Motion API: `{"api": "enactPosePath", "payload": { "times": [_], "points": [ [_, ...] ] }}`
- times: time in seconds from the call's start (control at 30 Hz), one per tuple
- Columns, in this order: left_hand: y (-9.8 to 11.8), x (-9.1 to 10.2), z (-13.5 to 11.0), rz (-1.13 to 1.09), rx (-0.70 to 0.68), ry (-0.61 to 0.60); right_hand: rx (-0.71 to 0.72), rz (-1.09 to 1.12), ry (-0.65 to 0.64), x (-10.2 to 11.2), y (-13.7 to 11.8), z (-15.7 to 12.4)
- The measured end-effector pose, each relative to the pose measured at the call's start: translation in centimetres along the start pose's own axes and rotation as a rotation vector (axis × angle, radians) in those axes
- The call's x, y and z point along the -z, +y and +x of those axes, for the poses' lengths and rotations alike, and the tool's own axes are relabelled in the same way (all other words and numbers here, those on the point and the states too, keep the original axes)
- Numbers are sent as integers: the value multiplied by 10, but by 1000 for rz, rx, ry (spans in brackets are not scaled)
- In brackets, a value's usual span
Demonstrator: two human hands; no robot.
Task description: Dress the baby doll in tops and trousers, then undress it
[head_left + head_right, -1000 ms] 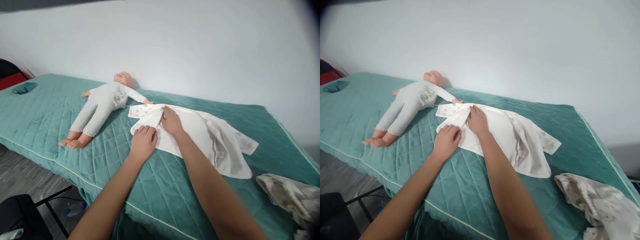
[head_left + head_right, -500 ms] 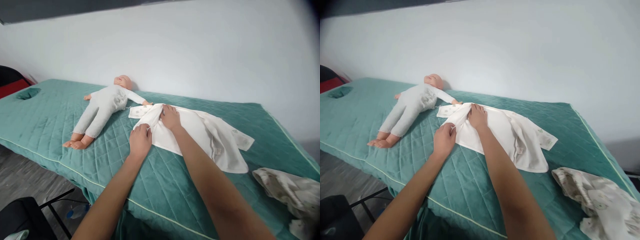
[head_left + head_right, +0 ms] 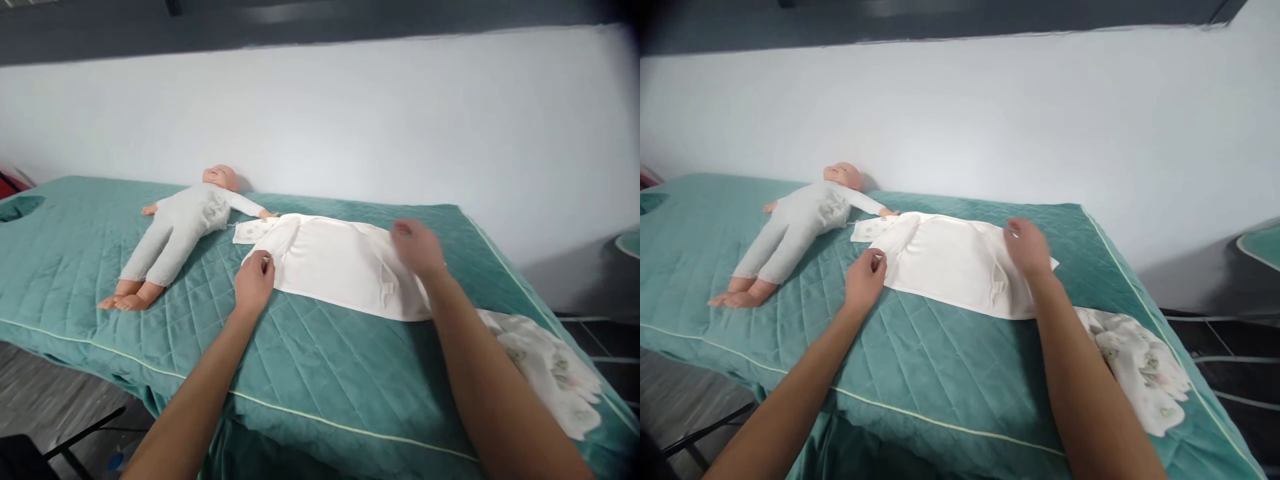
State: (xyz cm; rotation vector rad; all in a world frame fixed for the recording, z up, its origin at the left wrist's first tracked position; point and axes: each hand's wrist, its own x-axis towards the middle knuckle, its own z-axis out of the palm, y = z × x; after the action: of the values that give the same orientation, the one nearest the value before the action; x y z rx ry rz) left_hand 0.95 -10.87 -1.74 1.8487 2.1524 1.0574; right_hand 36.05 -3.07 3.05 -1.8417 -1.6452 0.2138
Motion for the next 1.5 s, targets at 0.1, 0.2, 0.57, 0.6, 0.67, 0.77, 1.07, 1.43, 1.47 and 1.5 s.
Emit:
{"api": "enactPosePath", "payload": {
  "times": [0.1, 0.2, 0.57, 0.6, 0.67, 0.77, 1.07, 1.43, 1.47, 1.5],
  "points": [
    [-3, -1, 1, -60, 16, 6, -278, -286, -118, 32, 52, 5],
    [-4, -1, 2, -108, 34, 2, -328, -364, -306, 41, 75, 0],
    [-6, -2, 3, -157, 52, 19, -134, -248, 238, 22, 37, -10],
    [-6, -2, 3, -164, 55, 23, -62, -214, 217, 15, 29, -13],
    [-6, -2, 3, -184, 56, 32, 46, -181, 112, 1, 13, -22],
    [-4, -1, 2, -217, 59, 65, 105, -255, -59, -16, -6, -33],
    [-2, 1, -1, -301, 67, 131, -123, -83, 13, -11, -7, -28],
    [-6, 0, -1, -283, 75, 183, -46, 42, 71, -15, -5, -29],
    [-7, -1, 0, -267, 64, 189, 29, 28, 85, -15, -8, -31],
    [-8, -2, 0, -251, 47, 196, 114, 11, 102, -16, -12, -33]
  ]
}}
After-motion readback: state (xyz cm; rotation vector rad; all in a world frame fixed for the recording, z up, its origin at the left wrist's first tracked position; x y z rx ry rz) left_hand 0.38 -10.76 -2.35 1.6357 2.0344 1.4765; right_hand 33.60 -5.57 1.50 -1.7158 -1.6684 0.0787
